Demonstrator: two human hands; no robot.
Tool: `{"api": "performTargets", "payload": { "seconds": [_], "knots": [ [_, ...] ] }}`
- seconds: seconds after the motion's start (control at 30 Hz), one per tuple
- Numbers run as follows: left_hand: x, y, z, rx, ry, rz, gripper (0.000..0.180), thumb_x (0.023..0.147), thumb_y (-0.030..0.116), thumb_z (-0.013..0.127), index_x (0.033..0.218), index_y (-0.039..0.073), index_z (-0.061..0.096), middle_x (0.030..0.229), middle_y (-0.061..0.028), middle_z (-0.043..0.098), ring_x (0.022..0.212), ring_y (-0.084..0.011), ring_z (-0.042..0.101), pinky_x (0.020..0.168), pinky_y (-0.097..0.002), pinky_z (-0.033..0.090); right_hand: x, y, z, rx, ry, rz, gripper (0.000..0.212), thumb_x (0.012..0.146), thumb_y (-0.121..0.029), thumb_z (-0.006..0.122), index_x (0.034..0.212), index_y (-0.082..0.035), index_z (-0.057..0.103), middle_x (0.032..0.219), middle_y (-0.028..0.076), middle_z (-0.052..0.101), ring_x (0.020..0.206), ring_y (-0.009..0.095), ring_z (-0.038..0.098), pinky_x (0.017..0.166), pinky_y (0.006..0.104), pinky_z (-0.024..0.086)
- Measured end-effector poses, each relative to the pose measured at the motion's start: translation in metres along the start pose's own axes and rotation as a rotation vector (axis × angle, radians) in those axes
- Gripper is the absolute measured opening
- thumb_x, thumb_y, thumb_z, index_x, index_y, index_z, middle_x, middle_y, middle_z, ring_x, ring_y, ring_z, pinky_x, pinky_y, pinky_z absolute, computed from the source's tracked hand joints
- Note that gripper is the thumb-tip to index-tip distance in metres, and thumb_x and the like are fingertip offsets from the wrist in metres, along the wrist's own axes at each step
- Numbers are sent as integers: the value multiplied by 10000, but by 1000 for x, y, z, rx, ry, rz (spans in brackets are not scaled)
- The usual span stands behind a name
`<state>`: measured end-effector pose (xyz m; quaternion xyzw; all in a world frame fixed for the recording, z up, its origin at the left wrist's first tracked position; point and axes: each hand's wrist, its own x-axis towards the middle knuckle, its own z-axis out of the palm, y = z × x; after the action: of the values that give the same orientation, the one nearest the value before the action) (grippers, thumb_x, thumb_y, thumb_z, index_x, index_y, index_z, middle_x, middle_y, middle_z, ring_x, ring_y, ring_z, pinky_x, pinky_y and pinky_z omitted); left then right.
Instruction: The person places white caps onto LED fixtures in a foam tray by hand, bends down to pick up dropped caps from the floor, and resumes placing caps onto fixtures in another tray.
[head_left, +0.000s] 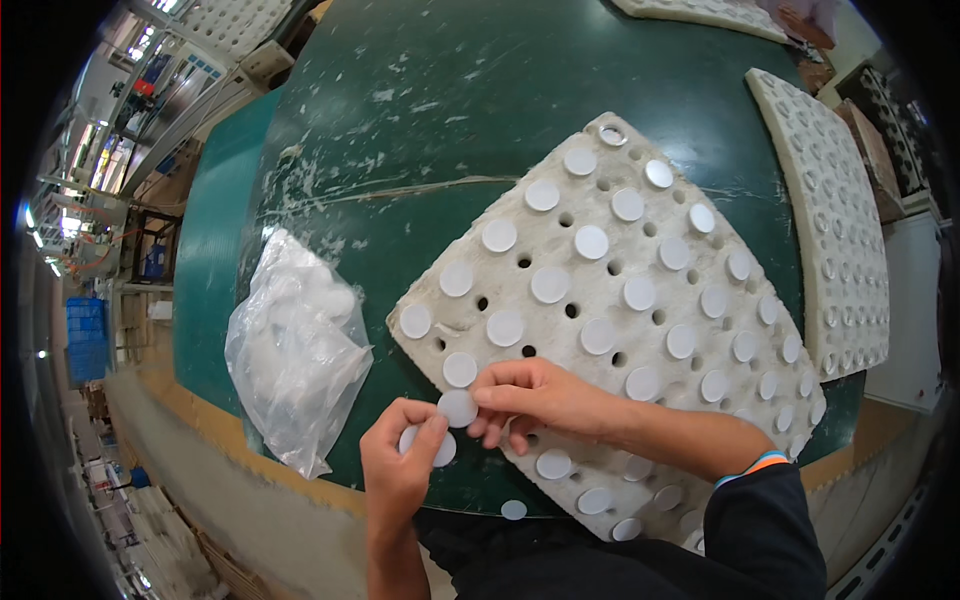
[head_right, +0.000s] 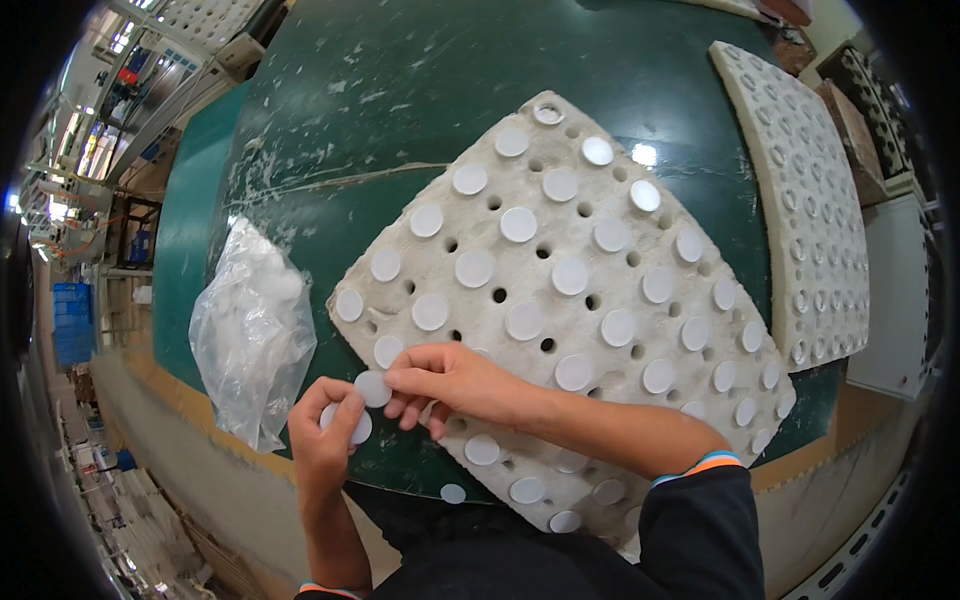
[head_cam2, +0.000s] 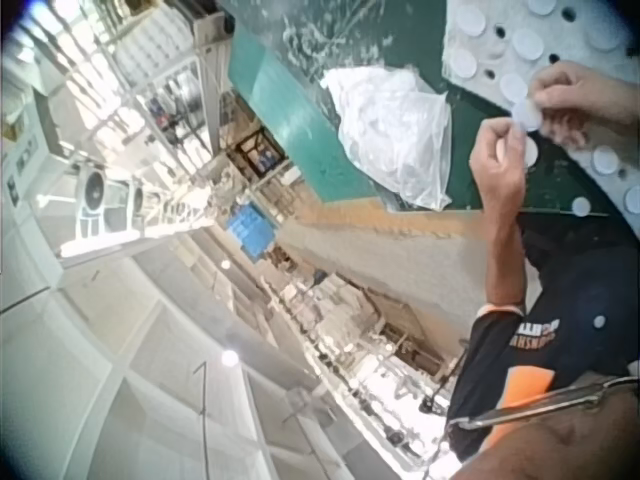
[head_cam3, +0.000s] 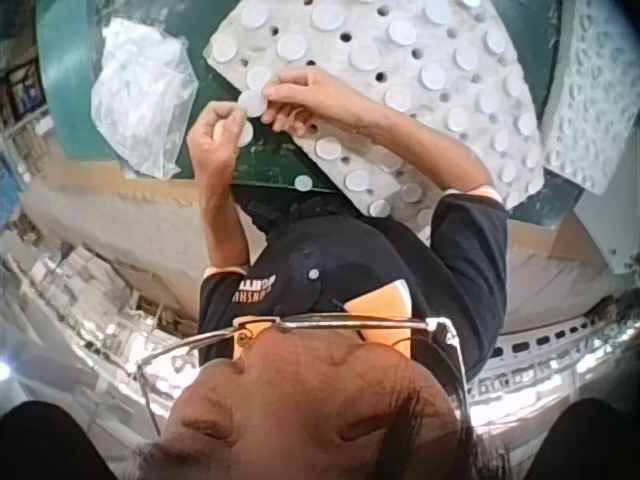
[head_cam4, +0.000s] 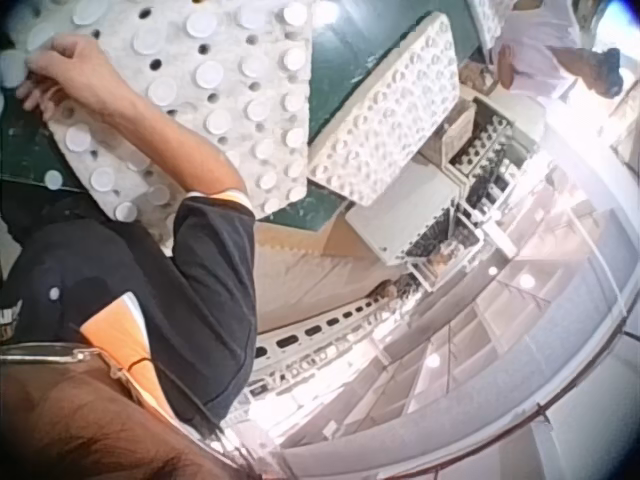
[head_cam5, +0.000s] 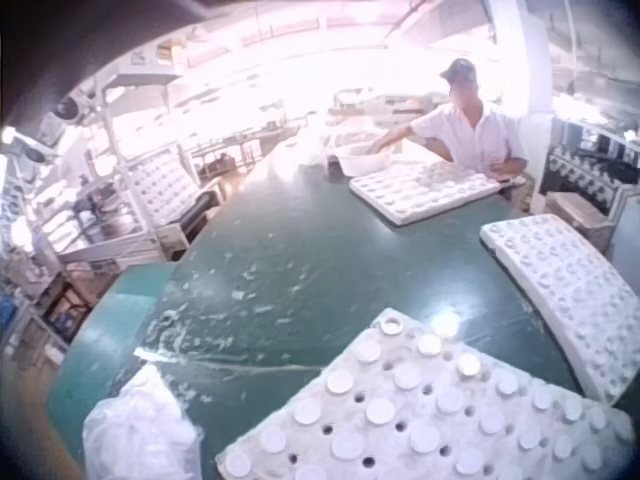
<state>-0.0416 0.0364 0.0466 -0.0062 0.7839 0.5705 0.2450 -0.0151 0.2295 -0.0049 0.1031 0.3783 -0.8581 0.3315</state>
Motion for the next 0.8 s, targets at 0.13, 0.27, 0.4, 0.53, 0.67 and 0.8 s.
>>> {"api": "performTargets", "payload": {
  "seconds": [0.13,0.27,0.4,0.53,0.67,0.8],
  "knots": [
    [-8,1,-9,265,-87,278,108,874,109,585,810,22,594,674,-22,566,569,-51,475,489,-210,375,-2,0,4,42,-155,107,257,919,-317,558,999,-73,563,927,37,635,804,87,642,523,201,498],
    [-7,3,4,265,-135,211,116,821,92,623,781,-13,596,660,-19,563,593,-70,507,548,-218,405,-8,2,-13,35,-275,134,259,900,-317,593,994,-77,572,957,18,624,835,76,636,567,189,501],
    [-1,-4,13,-185,-127,127,136,868,120,597,810,-1,576,604,-15,502,505,-67,452,447,-211,358,-28,-42,-21,-328,-10,-166,280,855,-213,653,1083,-55,617,947,31,645,821,88,607,643,241,514],
    [8,-31,11,-863,-113,-119,192,940,205,517,856,33,508,636,-32,454,504,-72,408,376,-193,296,-23,-111,-75,-1025,910,-862,241,795,-145,686,1018,-54,674,1004,64,666,880,160,602,790,300,485],
    [15,-39,11,-1240,-56,-325,255,968,280,452,856,55,495,772,-67,512,555,-108,466,370,-199,325,-11,-135,-143,-1406,1156,-1032,196,772,-135,700,964,-98,702,1010,59,655,982,231,556,856,338,462],
    [18,-37,9,-1331,66,-415,262,972,299,435,876,67,508,790,-82,532,614,-138,538,377,-210,377,2,-135,-158,-1378,1133,-1012,165,779,-135,689,938,-93,707,1021,50,648,982,230,550,866,339,458]
  ]
}}
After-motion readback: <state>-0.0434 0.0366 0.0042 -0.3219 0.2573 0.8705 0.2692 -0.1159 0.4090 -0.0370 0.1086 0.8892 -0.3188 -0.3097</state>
